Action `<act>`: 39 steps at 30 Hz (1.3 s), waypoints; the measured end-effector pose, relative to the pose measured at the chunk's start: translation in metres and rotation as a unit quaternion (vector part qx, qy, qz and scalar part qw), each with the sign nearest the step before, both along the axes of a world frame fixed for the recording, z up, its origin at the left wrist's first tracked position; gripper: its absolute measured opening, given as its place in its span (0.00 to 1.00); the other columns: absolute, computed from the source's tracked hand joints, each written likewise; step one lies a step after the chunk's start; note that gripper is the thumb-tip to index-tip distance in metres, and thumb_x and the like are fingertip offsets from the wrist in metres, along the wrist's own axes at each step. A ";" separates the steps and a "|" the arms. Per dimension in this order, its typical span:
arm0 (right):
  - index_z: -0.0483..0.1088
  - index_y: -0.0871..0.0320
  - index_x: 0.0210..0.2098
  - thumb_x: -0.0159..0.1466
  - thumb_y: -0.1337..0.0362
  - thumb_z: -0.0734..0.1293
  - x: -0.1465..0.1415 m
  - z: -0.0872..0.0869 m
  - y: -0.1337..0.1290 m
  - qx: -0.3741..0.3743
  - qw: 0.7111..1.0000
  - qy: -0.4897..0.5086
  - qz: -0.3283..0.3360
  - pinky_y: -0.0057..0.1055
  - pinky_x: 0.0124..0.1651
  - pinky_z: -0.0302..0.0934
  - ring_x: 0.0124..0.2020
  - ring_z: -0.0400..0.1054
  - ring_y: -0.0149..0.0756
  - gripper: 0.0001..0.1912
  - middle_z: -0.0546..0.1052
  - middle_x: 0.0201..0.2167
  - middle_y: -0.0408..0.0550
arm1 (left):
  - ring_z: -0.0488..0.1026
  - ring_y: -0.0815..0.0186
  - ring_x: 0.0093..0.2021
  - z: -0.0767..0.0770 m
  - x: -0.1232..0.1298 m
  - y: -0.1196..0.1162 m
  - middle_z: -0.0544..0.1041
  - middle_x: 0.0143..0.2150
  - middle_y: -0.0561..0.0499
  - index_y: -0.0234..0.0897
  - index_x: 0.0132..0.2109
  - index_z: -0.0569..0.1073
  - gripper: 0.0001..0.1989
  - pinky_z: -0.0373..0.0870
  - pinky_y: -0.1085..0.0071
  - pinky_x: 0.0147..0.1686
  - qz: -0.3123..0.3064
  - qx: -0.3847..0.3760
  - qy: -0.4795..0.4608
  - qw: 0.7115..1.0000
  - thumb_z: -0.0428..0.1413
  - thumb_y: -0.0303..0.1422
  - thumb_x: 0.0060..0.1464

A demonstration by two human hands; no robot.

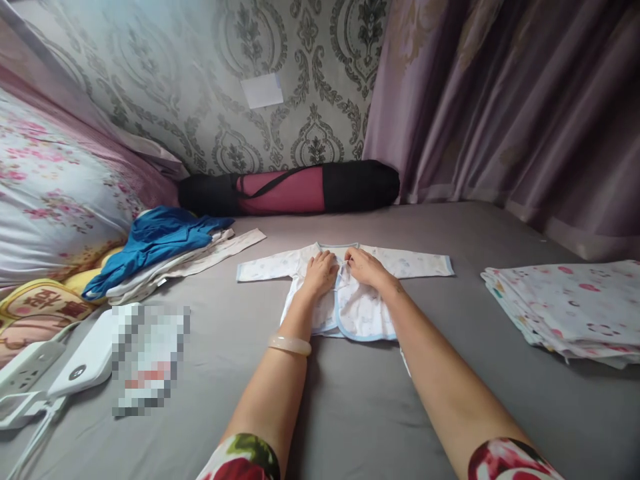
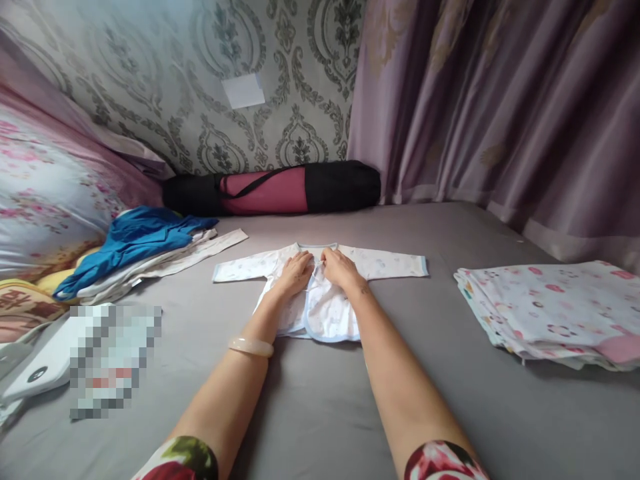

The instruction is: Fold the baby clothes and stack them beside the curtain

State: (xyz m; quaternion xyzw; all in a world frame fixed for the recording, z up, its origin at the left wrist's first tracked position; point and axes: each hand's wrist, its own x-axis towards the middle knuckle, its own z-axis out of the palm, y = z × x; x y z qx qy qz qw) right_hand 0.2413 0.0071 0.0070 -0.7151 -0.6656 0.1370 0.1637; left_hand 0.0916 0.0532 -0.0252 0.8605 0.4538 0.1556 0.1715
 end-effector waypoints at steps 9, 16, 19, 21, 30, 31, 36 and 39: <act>0.66 0.54 0.49 0.67 0.68 0.58 -0.012 0.005 -0.004 0.020 0.998 -0.002 -0.055 0.31 0.45 0.59 0.49 0.69 0.41 0.12 0.73 0.48 0.52 | 0.66 0.56 0.55 0.004 -0.003 0.004 0.67 0.53 0.39 0.34 0.48 0.72 0.12 0.62 0.60 0.56 0.023 0.027 -0.044 0.998 0.52 0.30 0.58; 0.66 0.56 0.49 0.69 0.67 0.56 -0.023 0.005 -0.003 0.023 0.996 -0.025 -0.077 0.32 0.44 0.59 0.48 0.69 0.41 0.12 0.72 0.48 0.54 | 0.61 0.53 0.60 0.010 -0.002 -0.001 0.66 0.57 0.44 0.45 0.54 0.74 0.19 0.56 0.56 0.60 0.006 -0.004 -0.022 1.000 0.50 0.28 0.58; 0.67 0.56 0.50 0.69 0.69 0.55 -0.020 0.003 -0.001 0.014 0.997 -0.023 -0.072 0.32 0.45 0.59 0.49 0.69 0.42 0.14 0.73 0.48 0.54 | 0.61 0.54 0.60 0.012 -0.001 -0.001 0.67 0.57 0.44 0.44 0.53 0.75 0.18 0.55 0.58 0.61 0.012 -0.010 -0.034 0.999 0.51 0.28 0.57; 0.67 0.55 0.52 0.68 0.70 0.56 -0.015 0.002 0.000 0.013 0.998 -0.020 -0.064 0.32 0.46 0.59 0.50 0.68 0.41 0.16 0.72 0.50 0.53 | 0.64 0.55 0.58 0.016 -0.001 -0.001 0.70 0.55 0.44 0.42 0.51 0.75 0.16 0.58 0.60 0.58 0.044 -0.012 -0.049 0.998 0.51 0.29 0.58; 0.72 0.54 0.46 0.68 0.67 0.58 -0.005 0.001 -0.001 -0.002 0.999 -0.036 -0.019 0.31 0.46 0.59 0.50 0.68 0.41 0.12 0.72 0.48 0.52 | 0.69 0.63 0.32 0.038 -0.003 -0.008 0.71 0.22 0.50 0.35 0.24 0.73 0.26 0.59 0.72 0.31 0.044 -0.105 -0.050 0.992 0.51 0.53 0.55; 0.71 0.54 0.45 0.68 0.66 0.59 -0.006 0.000 0.000 0.004 0.999 -0.030 -0.022 0.30 0.46 0.59 0.50 0.68 0.41 0.12 0.73 0.48 0.52 | 0.68 0.64 0.31 0.038 -0.004 -0.009 0.70 0.22 0.51 0.35 0.24 0.73 0.24 0.58 0.73 0.29 0.041 -0.114 -0.061 0.991 0.53 0.52 0.53; 0.69 0.55 0.49 0.68 0.68 0.57 -0.008 0.002 0.000 0.019 0.999 -0.003 -0.043 0.31 0.50 0.58 0.52 0.67 0.41 0.14 0.74 0.49 0.52 | 0.65 0.69 0.26 0.036 -0.010 -0.012 0.69 0.21 0.55 0.35 0.27 0.72 0.15 0.57 0.75 0.27 0.039 -0.185 -0.138 0.972 0.56 0.43 0.51; 0.65 0.57 0.54 0.67 0.72 0.55 -0.010 0.004 -0.003 0.007 0.998 -0.003 -0.058 0.32 0.50 0.59 0.53 0.67 0.43 0.18 0.73 0.52 0.54 | 0.65 0.70 0.25 0.036 -0.013 -0.010 0.70 0.22 0.55 0.35 0.29 0.71 0.12 0.58 0.75 0.26 0.056 -0.199 -0.141 0.968 0.55 0.39 0.52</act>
